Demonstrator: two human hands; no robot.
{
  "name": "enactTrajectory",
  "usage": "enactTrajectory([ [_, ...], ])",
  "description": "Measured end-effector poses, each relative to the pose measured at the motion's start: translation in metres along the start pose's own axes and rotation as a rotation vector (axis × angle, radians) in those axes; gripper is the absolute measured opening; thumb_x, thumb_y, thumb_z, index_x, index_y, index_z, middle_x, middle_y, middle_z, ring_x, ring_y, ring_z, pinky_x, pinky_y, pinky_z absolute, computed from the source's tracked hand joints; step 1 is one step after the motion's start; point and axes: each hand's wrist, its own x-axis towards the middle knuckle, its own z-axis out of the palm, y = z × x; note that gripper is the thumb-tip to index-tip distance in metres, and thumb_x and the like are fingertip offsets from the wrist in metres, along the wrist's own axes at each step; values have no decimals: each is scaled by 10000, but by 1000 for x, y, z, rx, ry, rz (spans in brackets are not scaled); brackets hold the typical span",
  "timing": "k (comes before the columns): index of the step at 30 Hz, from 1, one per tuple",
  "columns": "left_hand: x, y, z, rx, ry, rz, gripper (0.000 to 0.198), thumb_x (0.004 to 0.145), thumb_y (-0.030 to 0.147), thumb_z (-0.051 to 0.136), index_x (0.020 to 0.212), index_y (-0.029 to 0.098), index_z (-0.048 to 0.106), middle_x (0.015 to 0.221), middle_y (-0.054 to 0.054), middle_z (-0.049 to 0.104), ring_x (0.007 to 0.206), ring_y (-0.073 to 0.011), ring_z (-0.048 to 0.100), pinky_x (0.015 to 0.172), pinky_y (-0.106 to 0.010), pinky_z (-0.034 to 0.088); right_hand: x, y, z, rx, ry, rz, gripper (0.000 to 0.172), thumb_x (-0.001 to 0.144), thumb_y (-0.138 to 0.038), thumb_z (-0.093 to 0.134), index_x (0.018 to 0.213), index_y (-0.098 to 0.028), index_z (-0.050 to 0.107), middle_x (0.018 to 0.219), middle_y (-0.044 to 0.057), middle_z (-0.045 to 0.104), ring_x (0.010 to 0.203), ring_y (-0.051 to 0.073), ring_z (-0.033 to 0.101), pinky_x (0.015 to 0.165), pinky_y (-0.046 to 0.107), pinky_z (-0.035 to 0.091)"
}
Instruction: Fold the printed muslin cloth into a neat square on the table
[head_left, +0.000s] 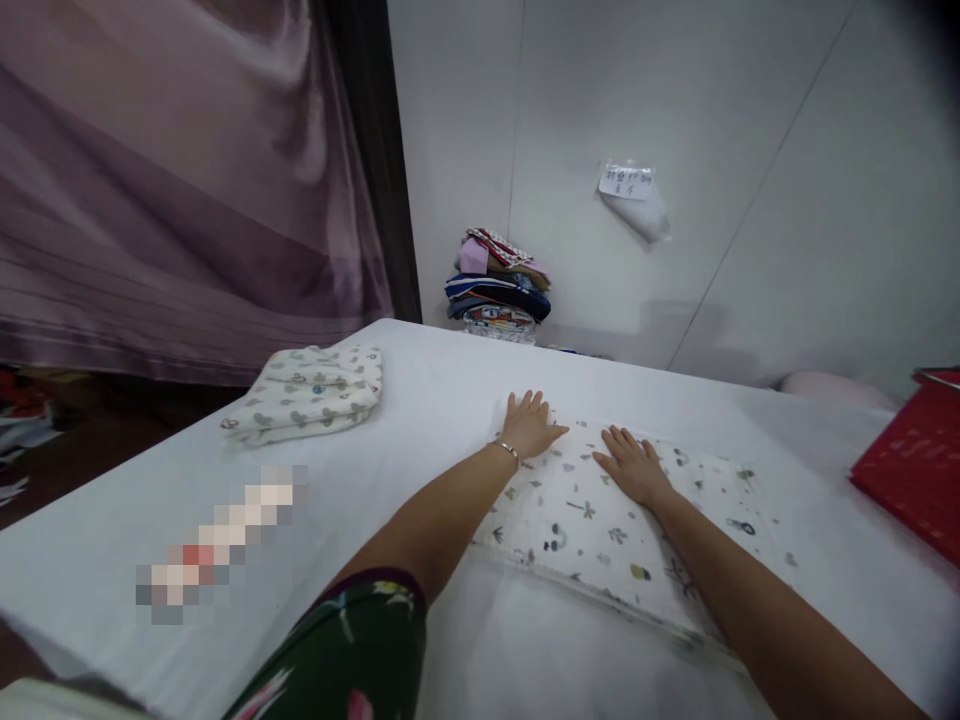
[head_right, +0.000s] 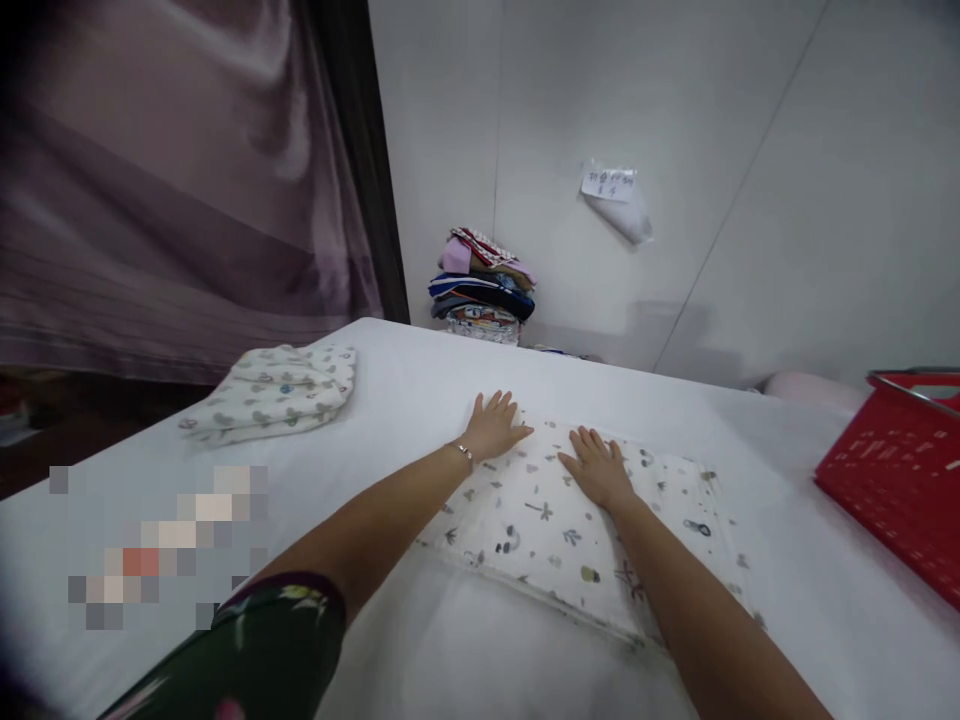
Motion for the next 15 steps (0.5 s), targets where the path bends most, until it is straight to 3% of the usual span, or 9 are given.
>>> enactTrajectory([
  [6, 6, -22, 29, -33, 6, -61, 797, 837, 667, 102, 1445, 169, 234, 1546, -82, 174, 1426, -249, 54, 1130, -530, 75, 2, 2, 3, 1, 33, -24, 624, 933, -544, 204, 1461, -220, 268, 1534, 48, 179, 1410, 230, 112, 1123, 486, 113],
  [15, 9, -20, 27, 1, 4, -57, 773, 843, 664, 128, 1446, 195, 247, 1546, -76, 170, 1427, -266, 64, 1117, -555, 85, 3, -3, -11, 66, -7, 15, 646, 923, -585, 195, 1464, -237, 257, 1542, 47, 141, 1414, 238, 73, 1116, 502, 80],
])
